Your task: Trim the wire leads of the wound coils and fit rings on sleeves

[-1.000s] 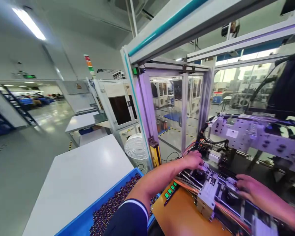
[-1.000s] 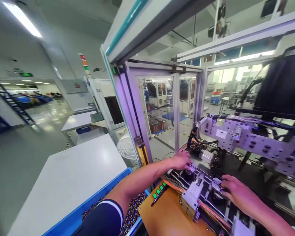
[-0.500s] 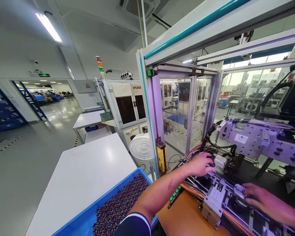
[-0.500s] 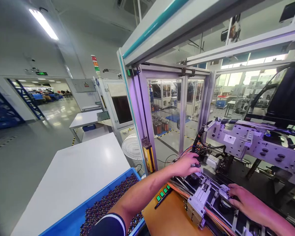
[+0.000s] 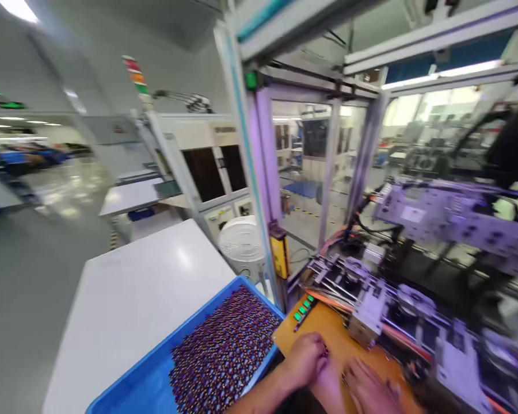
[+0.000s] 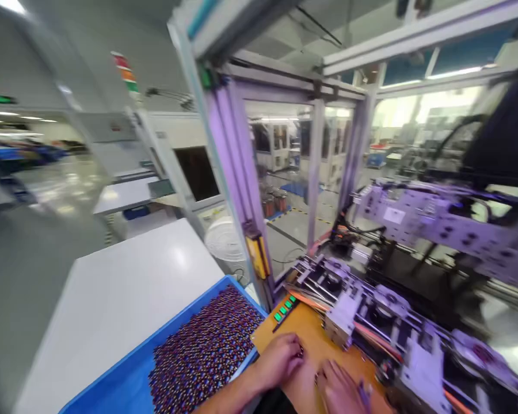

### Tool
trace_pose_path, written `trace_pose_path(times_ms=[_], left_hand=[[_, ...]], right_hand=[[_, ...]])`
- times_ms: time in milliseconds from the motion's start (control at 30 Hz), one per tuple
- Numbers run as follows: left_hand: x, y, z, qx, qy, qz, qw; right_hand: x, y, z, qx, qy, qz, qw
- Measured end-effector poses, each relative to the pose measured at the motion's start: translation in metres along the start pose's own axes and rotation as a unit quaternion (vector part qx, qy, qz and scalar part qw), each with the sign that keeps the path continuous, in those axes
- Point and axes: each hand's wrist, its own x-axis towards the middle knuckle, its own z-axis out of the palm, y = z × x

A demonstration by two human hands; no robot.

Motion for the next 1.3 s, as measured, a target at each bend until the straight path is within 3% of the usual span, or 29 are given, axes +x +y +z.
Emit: trace_pose_path(times_ms=[100,200,267,367,433,500,567,600,633,733,833,900,1167,1300], left_hand=[[0.007,-0.002,0.016,0.010,0.009,0.050,0.999],[0.013,-0.002,0.023,0.002,0.037,0.121,0.992],[0.016,-0.002,0.017,-0.011,0.054,0.176,0.983],[0.028,0.012,-0.015,-0.035,0.067,0.269,0.960],[0.046,0.041,-0.046,-0.015,0.106,0.361,0.926],[0.077,0.086,-0.067,0.008,0.129,0.440,0.889],[0.119,0.140,-0.071,0.026,0.094,0.474,0.875],[0.143,0.166,-0.065,0.047,0.057,0.466,0.882],[0.167,0.189,-0.055,0.071,0.011,0.447,0.892],[0.223,0.240,-0.014,0.103,-0.045,0.438,0.892],[0.247,0.258,0.020,0.132,-0.080,0.422,0.893],[0.251,0.259,0.031,0.146,-0.101,0.412,0.894],[0.267,0.259,0.036,0.144,-0.187,0.390,0.890],[0.261,0.267,0.019,0.096,-0.174,0.394,0.897]], right_hand=[[0.004,-0.011,0.008,-0.043,0.003,0.026,0.999],[-0.019,0.001,-0.009,-0.071,0.001,0.075,0.995],[-0.048,0.014,-0.040,-0.085,0.010,0.106,0.991],[-0.102,0.041,-0.116,-0.119,0.041,0.179,0.976],[-0.140,0.068,-0.173,-0.153,0.073,0.246,0.954],[-0.173,0.103,-0.219,-0.186,0.095,0.319,0.925],[-0.195,0.138,-0.247,-0.201,0.084,0.373,0.902],[-0.201,0.154,-0.253,-0.201,0.069,0.392,0.895],[-0.205,0.168,-0.256,-0.198,0.052,0.405,0.891],[-0.208,0.192,-0.249,-0.185,0.005,0.424,0.886],[-0.207,0.200,-0.239,-0.171,-0.023,0.432,0.885],[-0.206,0.202,-0.235,-0.162,-0.033,0.438,0.884],[-0.206,0.207,-0.238,-0.113,-0.069,0.459,0.878],[-0.201,0.209,-0.239,-0.092,-0.090,0.489,0.863]])
